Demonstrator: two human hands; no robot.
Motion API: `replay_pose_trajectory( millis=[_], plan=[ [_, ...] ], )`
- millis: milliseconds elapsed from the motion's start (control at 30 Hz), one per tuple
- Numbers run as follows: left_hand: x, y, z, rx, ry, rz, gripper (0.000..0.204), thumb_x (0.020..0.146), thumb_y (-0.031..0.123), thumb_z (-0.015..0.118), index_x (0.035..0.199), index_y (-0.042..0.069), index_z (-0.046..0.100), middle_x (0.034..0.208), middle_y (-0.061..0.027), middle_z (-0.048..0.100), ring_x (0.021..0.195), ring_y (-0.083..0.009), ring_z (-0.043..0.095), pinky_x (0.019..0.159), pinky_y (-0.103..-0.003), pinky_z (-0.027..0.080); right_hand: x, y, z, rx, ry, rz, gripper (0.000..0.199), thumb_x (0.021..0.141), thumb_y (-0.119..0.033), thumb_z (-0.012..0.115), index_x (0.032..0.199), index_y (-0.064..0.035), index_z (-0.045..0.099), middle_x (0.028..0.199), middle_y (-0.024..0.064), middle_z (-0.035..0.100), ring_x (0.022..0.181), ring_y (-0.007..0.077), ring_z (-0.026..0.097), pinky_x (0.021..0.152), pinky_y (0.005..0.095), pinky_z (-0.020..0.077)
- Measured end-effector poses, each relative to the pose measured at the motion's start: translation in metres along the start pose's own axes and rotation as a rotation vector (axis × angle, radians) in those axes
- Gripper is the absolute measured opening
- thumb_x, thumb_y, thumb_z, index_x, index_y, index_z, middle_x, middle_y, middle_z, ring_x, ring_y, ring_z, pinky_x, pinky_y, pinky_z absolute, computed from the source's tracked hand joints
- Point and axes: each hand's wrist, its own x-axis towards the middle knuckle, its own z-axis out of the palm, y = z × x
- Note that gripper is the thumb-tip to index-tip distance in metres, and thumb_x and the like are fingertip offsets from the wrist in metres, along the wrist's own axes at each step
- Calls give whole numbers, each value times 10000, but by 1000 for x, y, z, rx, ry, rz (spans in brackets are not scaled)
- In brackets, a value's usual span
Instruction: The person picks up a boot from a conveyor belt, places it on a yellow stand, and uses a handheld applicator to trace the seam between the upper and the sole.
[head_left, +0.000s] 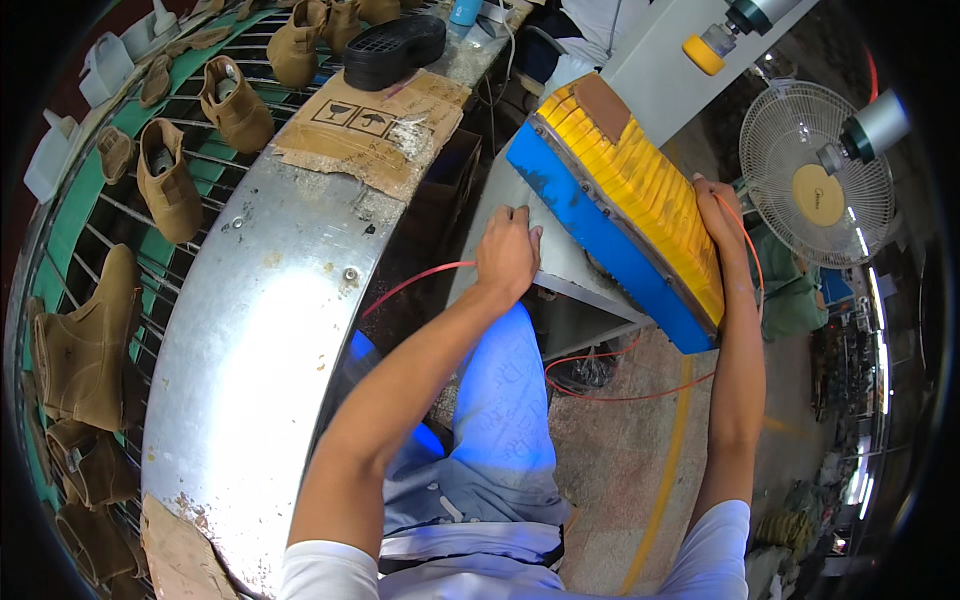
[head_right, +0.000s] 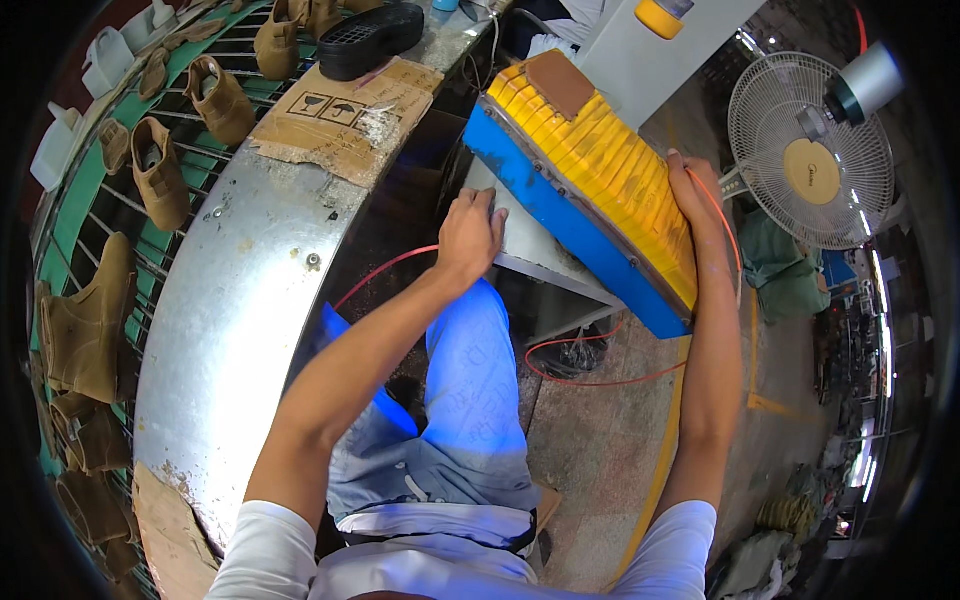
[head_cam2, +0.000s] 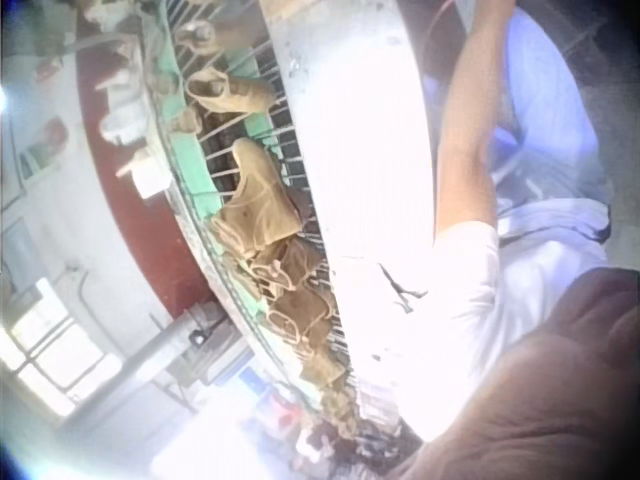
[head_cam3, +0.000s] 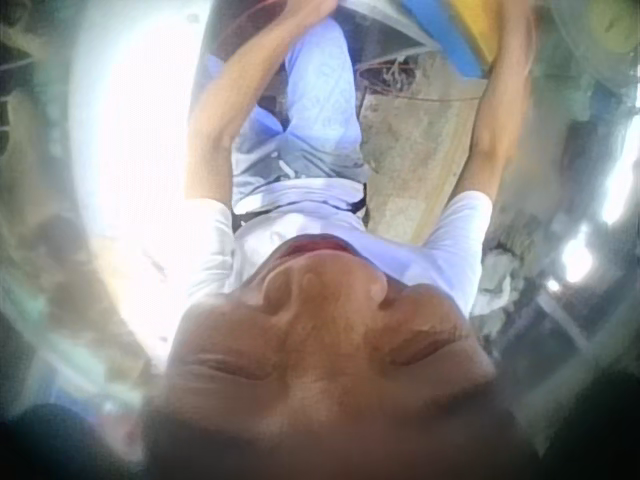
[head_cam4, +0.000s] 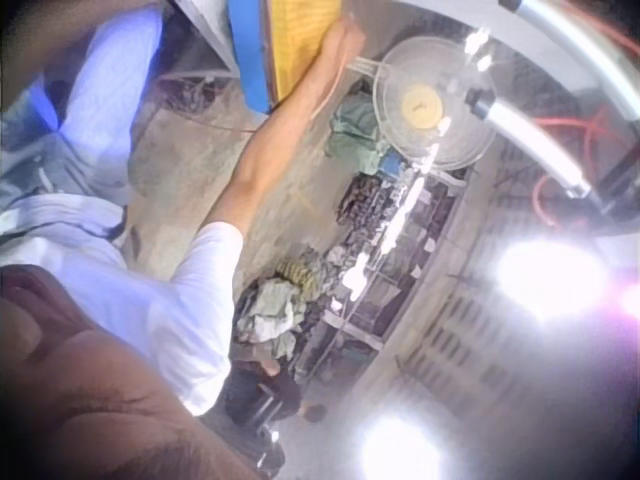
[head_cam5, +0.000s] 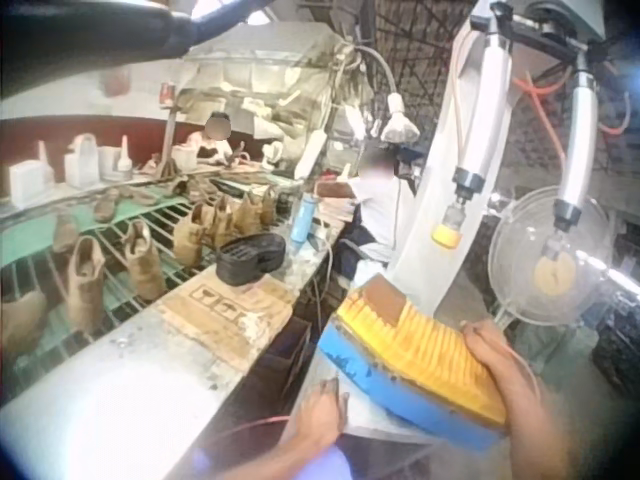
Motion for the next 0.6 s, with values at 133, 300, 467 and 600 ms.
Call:
replay_pose_trajectory(
  millis=[133, 300, 467, 600],
  plan=[
    [-5, -8, -7, -175, 219, 3, 159, 955, 155, 655, 992, 13, 716, 1057, -233, 690, 907, -459, 664, 784, -519, 522, -1, -7, 2, 25, 31, -69, 532, 1010, -457, 512, 910, 28, 709, 860, 293, 679, 854, 441, 683, 784, 504, 482],
    [-44, -42, -23, -488, 383, -292, 278, 1043, 229, 595, 1084, -25, 699, 834, -120, 723, 779, -173, 679, 709, -333, 529, -8, 5, 5, 14, 48, -107, 578, 1021, -478, 495, 851, 45, 672, 797, 302, 642, 812, 482, 650, 730, 535, 456],
    [-69, -92, -14, -754, 407, -656, 305, 1085, 311, 524, 1100, 27, 635, 618, 42, 482, 512, -46, 433, 445, -232, 306, -17, 4, -2, -63, 67, -49, 578, 1024, -479, 490, 867, 45, 679, 838, 303, 650, 843, 487, 653, 743, 537, 459],
    [99, -189, -17, -692, 315, -634, 638, 1084, 518, 380, 1198, -46, 655, 809, -107, 656, 688, -227, 606, 677, -366, 493, 0, -28, 7, 18, 62, -140, 568, 1023, -473, 490, 877, 37, 692, 861, 303, 653, 862, 481, 655, 759, 535, 469]
  ],
)
